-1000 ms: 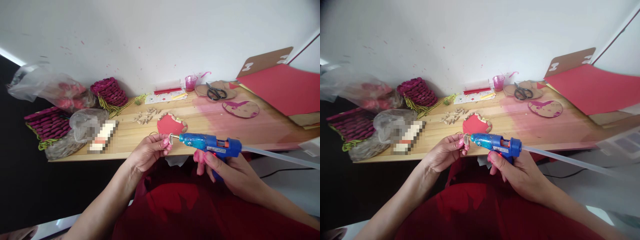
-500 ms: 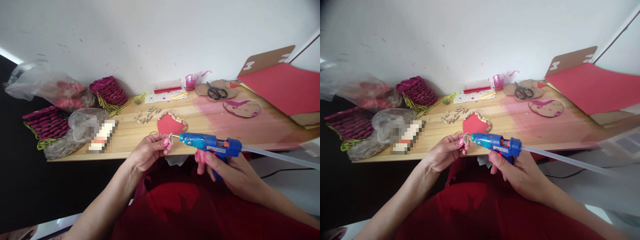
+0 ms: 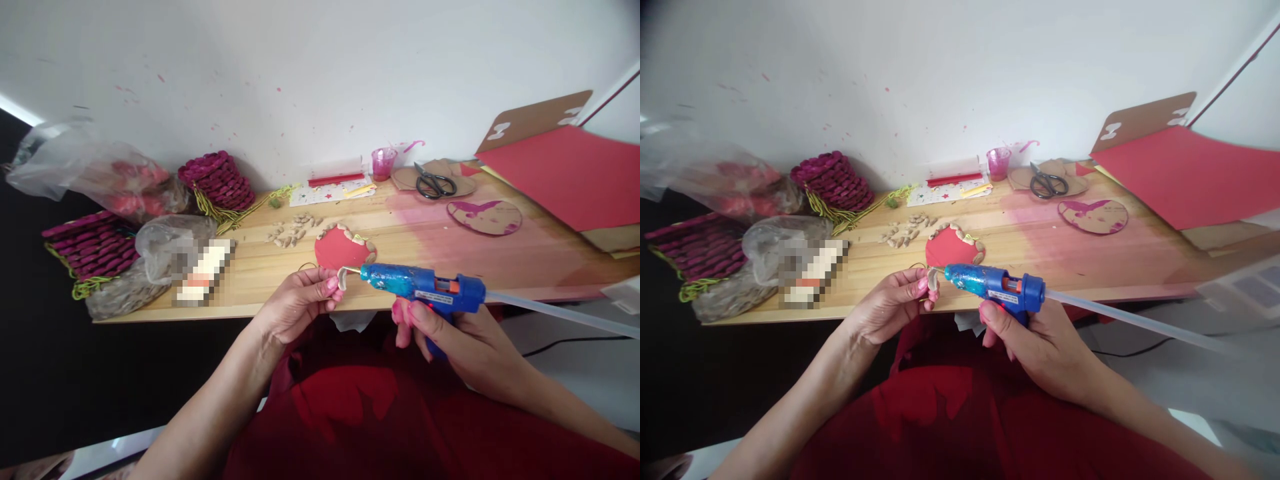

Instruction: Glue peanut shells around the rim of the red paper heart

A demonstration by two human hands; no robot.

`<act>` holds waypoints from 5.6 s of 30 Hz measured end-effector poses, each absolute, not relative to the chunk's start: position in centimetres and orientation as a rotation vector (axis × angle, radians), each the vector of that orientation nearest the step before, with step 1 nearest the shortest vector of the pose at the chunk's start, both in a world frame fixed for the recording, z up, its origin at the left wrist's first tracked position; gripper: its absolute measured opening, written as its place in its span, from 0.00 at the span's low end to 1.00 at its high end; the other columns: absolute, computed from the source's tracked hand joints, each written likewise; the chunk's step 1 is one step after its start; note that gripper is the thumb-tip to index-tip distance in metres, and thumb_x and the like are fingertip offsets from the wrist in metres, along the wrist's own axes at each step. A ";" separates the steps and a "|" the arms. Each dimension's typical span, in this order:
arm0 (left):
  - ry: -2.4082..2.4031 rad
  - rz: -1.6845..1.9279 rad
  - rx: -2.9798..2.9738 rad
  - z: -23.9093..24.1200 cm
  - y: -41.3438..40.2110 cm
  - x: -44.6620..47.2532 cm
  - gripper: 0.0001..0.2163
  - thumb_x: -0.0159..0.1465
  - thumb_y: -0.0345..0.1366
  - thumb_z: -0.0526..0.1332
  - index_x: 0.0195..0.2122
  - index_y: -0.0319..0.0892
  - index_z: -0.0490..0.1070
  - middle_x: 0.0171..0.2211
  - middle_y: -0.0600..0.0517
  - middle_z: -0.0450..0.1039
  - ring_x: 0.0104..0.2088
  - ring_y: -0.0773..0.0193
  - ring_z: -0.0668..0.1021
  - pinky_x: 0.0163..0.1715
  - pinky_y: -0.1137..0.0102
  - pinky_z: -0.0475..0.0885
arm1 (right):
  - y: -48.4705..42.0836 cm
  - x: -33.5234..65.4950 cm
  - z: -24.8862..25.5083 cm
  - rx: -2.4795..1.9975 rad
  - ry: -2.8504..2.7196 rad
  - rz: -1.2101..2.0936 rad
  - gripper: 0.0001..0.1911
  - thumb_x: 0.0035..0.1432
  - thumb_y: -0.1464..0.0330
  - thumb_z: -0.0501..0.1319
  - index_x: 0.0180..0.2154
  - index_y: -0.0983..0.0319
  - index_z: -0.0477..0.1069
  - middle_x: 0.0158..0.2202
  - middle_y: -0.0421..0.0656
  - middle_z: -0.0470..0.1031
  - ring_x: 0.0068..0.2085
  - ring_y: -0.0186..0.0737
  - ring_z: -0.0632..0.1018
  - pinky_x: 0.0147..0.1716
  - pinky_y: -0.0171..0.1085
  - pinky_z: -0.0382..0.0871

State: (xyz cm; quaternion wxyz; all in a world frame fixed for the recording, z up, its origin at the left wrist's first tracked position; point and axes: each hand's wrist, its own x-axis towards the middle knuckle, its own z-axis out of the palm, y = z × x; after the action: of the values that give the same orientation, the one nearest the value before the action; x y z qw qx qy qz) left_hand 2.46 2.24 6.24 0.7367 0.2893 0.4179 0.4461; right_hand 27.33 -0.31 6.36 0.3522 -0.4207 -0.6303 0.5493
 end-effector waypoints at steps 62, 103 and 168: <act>0.851 1.092 0.583 5.7 2.9 2.2 0.13 0.48 0.33 0.79 0.31 0.36 0.78 0.24 0.53 0.73 0.25 0.73 0.73 0.27 0.79 0.70 | -0.8 27.3 7.1 -1.052 -1.875 1.211 0.17 0.69 0.57 0.56 0.32 0.58 0.75 0.30 0.43 0.77 0.28 0.36 0.74 0.22 0.35 0.67; 0.834 1.087 0.557 5.5 2.9 2.1 0.14 0.46 0.33 0.79 0.30 0.36 0.78 0.24 0.53 0.74 0.24 0.73 0.74 0.26 0.79 0.71 | -0.7 27.0 6.9 -1.046 -1.911 1.102 0.14 0.68 0.62 0.58 0.30 0.57 0.73 0.26 0.39 0.77 0.24 0.34 0.74 0.20 0.34 0.66; 1.636 0.573 2.364 6.1 8.6 6.5 0.08 0.63 0.34 0.65 0.26 0.43 0.78 0.31 0.48 0.73 0.34 0.60 0.76 0.38 0.66 0.71 | 8.7 26.1 2.8 -1.096 -1.294 1.415 0.15 0.62 0.53 0.64 0.42 0.55 0.79 0.40 0.42 0.81 0.42 0.44 0.82 0.36 0.41 0.81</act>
State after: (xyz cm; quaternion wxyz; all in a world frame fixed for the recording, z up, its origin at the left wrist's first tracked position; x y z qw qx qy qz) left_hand 6.47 8.57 6.12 0.1051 0.8020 0.5550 0.1944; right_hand 26.13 8.71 2.81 0.4495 -0.4432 -0.5234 0.5723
